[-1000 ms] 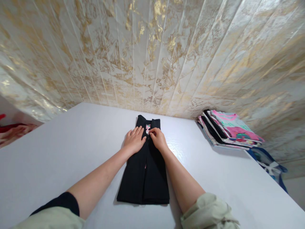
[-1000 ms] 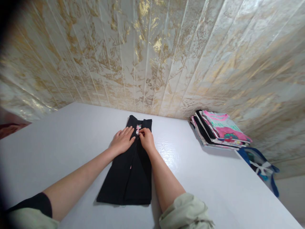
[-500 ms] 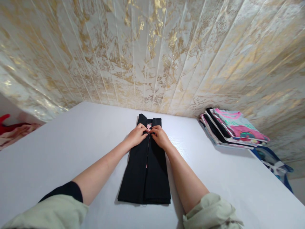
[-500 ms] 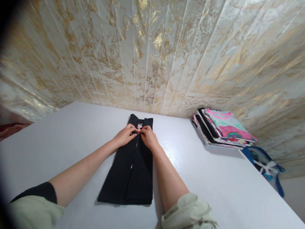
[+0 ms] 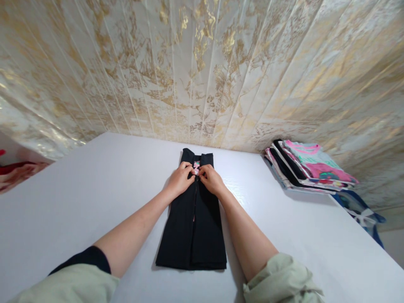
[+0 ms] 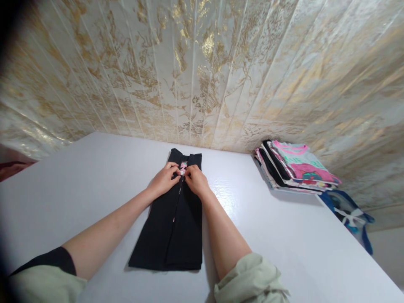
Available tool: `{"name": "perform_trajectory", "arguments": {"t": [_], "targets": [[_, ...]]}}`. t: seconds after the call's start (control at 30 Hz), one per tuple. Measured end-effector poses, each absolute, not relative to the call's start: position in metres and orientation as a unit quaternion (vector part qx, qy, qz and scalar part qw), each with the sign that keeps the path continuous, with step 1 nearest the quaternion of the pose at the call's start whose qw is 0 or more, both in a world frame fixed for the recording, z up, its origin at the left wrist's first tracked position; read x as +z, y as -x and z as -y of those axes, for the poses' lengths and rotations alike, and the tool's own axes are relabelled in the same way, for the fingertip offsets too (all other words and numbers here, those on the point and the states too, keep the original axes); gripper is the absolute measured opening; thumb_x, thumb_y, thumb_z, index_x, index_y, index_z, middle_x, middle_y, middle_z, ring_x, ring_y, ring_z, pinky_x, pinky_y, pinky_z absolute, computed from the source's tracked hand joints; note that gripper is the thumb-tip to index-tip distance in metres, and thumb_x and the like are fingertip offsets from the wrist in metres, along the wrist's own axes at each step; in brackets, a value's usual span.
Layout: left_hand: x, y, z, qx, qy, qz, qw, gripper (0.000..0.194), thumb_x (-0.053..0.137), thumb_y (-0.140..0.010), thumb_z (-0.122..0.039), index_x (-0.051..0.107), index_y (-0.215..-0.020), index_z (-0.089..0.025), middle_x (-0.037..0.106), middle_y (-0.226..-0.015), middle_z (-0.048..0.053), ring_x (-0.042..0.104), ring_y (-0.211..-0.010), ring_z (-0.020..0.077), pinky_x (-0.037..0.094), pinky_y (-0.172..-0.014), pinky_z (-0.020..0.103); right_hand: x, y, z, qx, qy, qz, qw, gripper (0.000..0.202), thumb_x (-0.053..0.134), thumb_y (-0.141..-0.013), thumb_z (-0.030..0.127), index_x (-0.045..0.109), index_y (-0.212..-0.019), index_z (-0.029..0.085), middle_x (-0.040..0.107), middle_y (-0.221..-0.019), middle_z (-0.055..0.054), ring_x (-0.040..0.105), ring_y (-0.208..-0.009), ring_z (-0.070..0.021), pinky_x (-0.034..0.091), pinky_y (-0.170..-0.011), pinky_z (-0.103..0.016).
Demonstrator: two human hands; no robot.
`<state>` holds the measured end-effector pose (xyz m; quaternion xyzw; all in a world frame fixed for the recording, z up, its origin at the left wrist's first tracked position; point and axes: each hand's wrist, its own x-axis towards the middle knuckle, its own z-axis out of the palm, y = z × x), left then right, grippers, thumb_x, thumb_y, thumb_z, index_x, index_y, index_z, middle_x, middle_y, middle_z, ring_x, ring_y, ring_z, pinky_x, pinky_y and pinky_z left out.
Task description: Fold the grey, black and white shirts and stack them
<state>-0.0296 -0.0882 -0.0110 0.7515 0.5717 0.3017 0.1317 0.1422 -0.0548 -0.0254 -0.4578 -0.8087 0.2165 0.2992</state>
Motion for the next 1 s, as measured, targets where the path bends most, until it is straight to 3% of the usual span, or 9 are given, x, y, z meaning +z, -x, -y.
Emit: {"name": "perform_trajectory", "arguments": {"t": [0.27, 0.43, 0.63, 0.83, 1.0], "targets": [[-0.006, 0.023, 0.098, 0.256, -0.761, -0.594, 0.045, 0.016, 0.056, -0.086, -0.018, 0.058, -0.101, -0.022, 0.053, -0.117, 0.005, 0.061, -0.095, 0.0191, 0.051, -0.078, 0.031, -0.024, -0.135, 0.065, 0.182, 0.501, 0.789, 0.308, 0.014, 0.052, -0.080, 0.012, 0.056, -0.088, 0.023, 0.056, -0.105, -0.003, 0.056, -0.087, -0.0160, 0.046, -0.079, -0.030], [-0.004, 0.023, 0.102, 0.226, -0.785, -0.575, 0.045, 0.012, 0.052, -0.089, -0.018, 0.061, -0.095, -0.022, 0.057, -0.102, 0.005, 0.057, -0.099, 0.0204, 0.049, -0.086, 0.033, -0.023, -0.131, 0.070, 0.155, 0.499, 0.799, 0.298, 0.023, 0.050, -0.080, 0.011, 0.058, -0.097, 0.023, 0.057, -0.109, -0.005, 0.056, -0.094, -0.0197, 0.046, -0.082, -0.033], [-0.008, 0.024, 0.103, 0.227, -0.780, -0.582, 0.034, 0.019, 0.050, -0.090, -0.020, 0.064, -0.103, -0.020, 0.057, -0.110, 0.007, 0.055, -0.102, 0.0215, 0.049, -0.089, 0.034, -0.023, -0.125, 0.084, 0.060, 0.483, 0.831, 0.271, 0.033, 0.054, -0.083, 0.017, 0.060, -0.115, 0.021, 0.055, -0.126, -0.013, 0.051, -0.105, -0.0283, 0.042, -0.094, -0.044], [-0.013, 0.038, 0.117, 0.216, -0.820, -0.528, 0.034, 0.034, 0.048, -0.088, -0.018, 0.063, -0.119, -0.022, 0.054, -0.123, 0.008, 0.053, -0.112, 0.0218, 0.044, -0.100, 0.036, -0.022, -0.138, 0.118, 0.071, 0.452, 0.851, 0.260, 0.057, 0.057, -0.086, 0.027, 0.042, -0.140, 0.019, 0.041, -0.145, -0.015, 0.042, -0.128, -0.0325, 0.037, -0.104, -0.049], [-0.009, 0.054, 0.145, 0.175, -0.847, -0.498, 0.061, 0.040, 0.041, -0.088, -0.013, 0.065, -0.118, -0.024, 0.060, -0.118, 0.004, 0.054, -0.112, 0.0203, 0.040, -0.103, 0.037, -0.022, -0.157, 0.154, 0.108, 0.424, 0.870, 0.226, 0.045, 0.055, -0.090, 0.030, 0.050, -0.134, 0.021, 0.050, -0.137, -0.014, 0.044, -0.129, -0.0293, 0.035, -0.108, -0.050]]}}
